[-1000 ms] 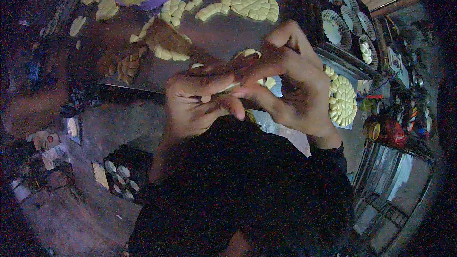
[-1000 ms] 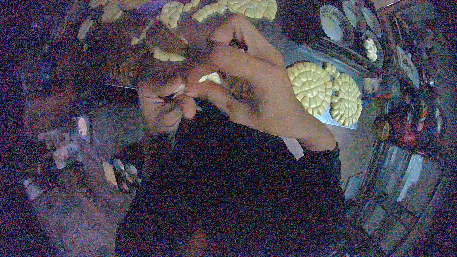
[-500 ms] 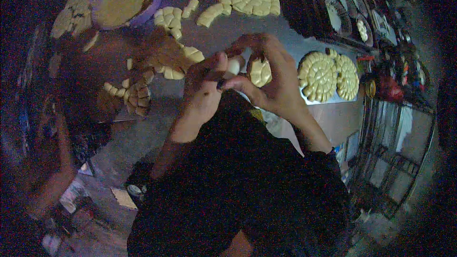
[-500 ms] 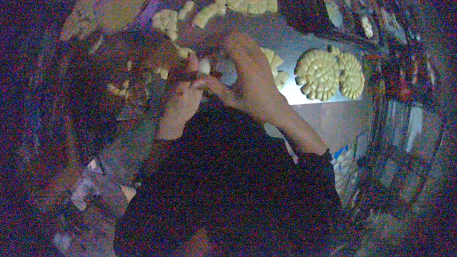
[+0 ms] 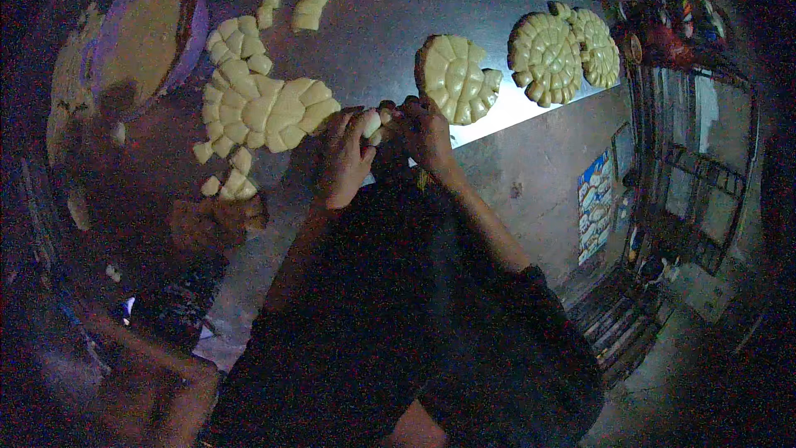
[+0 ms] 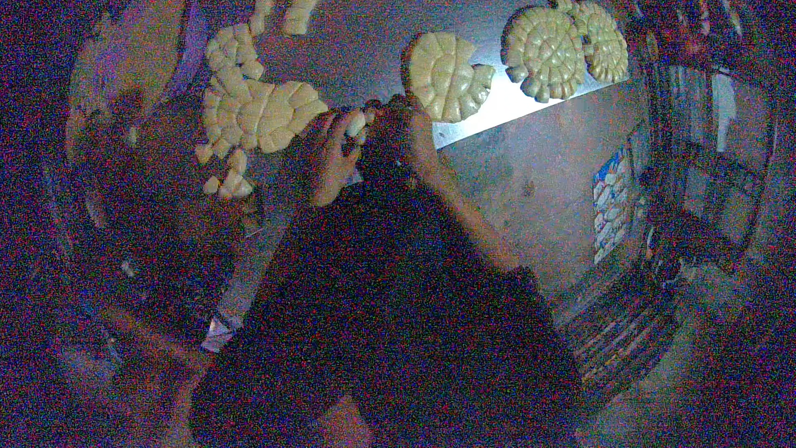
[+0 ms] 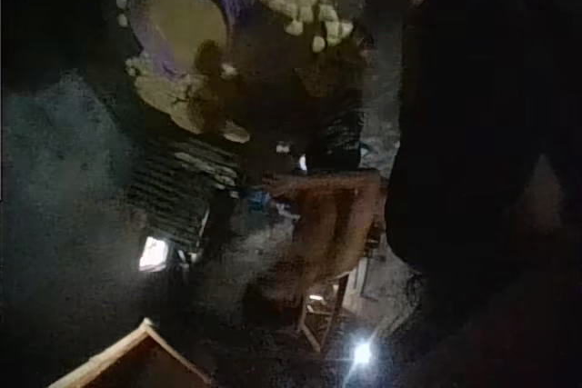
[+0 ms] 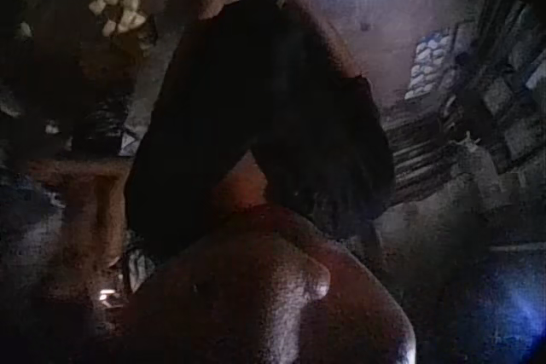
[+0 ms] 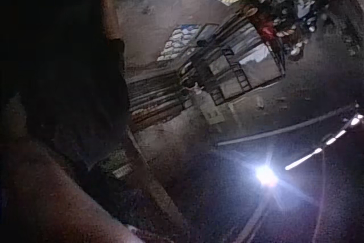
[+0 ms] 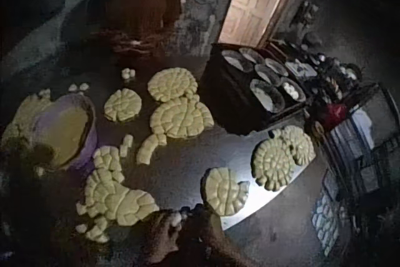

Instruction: The person rolls small balls of dough by hand, places them into paper liners on a baking tray, and arranges larger segmented dough circles on another tray.

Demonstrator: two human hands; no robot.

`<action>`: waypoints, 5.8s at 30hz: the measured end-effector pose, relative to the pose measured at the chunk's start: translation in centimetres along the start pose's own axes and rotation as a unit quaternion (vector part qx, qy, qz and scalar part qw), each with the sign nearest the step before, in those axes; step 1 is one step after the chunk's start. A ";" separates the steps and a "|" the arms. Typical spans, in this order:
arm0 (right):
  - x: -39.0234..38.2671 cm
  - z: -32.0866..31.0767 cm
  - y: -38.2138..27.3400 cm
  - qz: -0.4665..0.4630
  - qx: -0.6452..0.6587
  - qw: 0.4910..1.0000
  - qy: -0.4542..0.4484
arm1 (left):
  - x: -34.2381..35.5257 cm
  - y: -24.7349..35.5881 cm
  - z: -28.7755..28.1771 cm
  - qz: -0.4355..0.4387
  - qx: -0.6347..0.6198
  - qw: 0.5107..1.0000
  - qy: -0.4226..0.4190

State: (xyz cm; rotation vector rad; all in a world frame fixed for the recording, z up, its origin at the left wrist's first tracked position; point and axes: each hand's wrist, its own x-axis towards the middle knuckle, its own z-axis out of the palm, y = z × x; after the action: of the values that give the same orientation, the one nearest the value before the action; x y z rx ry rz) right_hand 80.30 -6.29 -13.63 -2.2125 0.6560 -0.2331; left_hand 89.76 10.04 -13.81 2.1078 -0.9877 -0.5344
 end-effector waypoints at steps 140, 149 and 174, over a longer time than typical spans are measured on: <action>8.0 -1.9 -10.5 -0.310 -0.168 0.818 -0.454 | -6.4 3.6 0.8 -0.167 -0.529 0.646 0.524; 9.5 -13.1 5.1 -0.433 -0.135 0.879 -0.146 | -3.9 4.3 9.4 -0.272 -0.462 0.765 0.356; 3.9 -29.9 -2.7 -0.446 0.113 0.880 -0.119 | 6.6 24.0 8.9 0.056 -0.589 0.788 0.173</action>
State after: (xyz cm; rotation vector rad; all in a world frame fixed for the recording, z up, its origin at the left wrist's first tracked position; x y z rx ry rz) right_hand 73.61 -26.31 8.08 -2.1125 -0.5472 -0.4576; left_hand 76.83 -9.47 -1.61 0.9350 -0.3429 -0.4798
